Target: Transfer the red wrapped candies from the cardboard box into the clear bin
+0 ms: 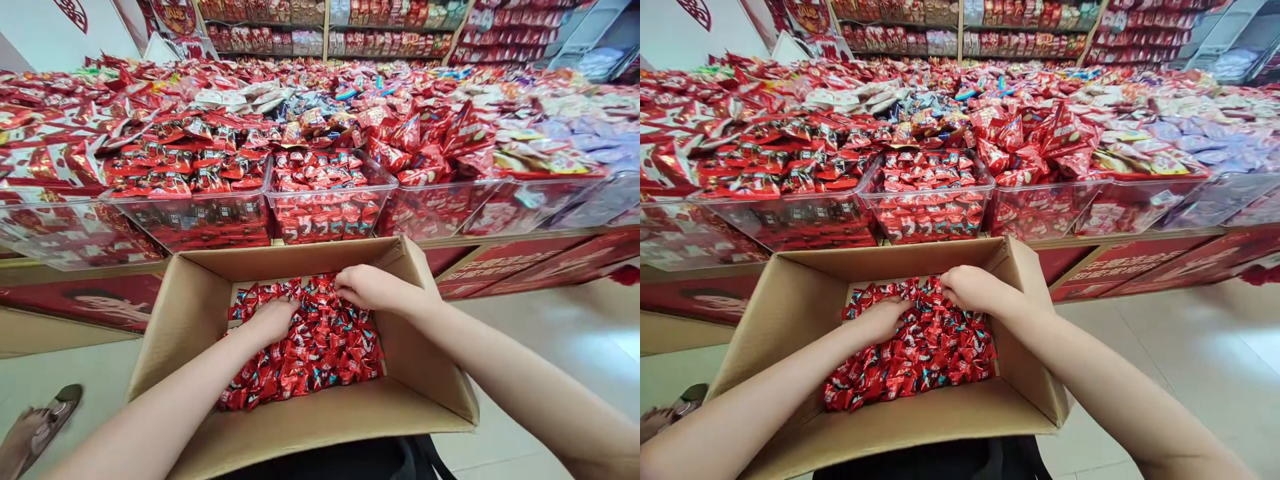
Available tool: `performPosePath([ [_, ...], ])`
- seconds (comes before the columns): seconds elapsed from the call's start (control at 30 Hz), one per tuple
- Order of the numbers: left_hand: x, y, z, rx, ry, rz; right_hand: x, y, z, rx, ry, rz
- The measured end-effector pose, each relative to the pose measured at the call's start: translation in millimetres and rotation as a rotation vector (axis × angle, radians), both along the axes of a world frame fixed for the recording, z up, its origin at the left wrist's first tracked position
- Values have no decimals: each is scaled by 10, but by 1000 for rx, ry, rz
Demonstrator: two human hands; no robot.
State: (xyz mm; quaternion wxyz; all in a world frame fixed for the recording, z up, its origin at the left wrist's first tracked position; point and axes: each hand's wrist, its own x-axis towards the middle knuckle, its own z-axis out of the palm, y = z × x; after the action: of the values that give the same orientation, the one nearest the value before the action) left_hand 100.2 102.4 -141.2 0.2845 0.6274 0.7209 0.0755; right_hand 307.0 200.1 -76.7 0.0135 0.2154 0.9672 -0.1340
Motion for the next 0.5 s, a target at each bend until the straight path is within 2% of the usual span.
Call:
performPosePath([
  [0.07, 15, 29, -34, -44, -24, -21, 5, 15, 11, 0, 7, -20],
  [0.13, -11, 48, 19, -67, -58, -11, 7, 2, 19, -3, 12, -31],
  [0.27, -19, 43, 362, -5, -230, 35, -16, -55, 40, -98, 139, -48],
  [0.37, 100, -14, 636, 90, -443, 82, -59, -106, 88, -309, 282, -77],
  [0.43, 201, -64, 738, 152, -579, 120, -85, -140, 121, -422, 337, -59],
  [0.5, 279, -104, 777, 204, -683, 168, -99, -171, 145, -456, 397, -36],
])
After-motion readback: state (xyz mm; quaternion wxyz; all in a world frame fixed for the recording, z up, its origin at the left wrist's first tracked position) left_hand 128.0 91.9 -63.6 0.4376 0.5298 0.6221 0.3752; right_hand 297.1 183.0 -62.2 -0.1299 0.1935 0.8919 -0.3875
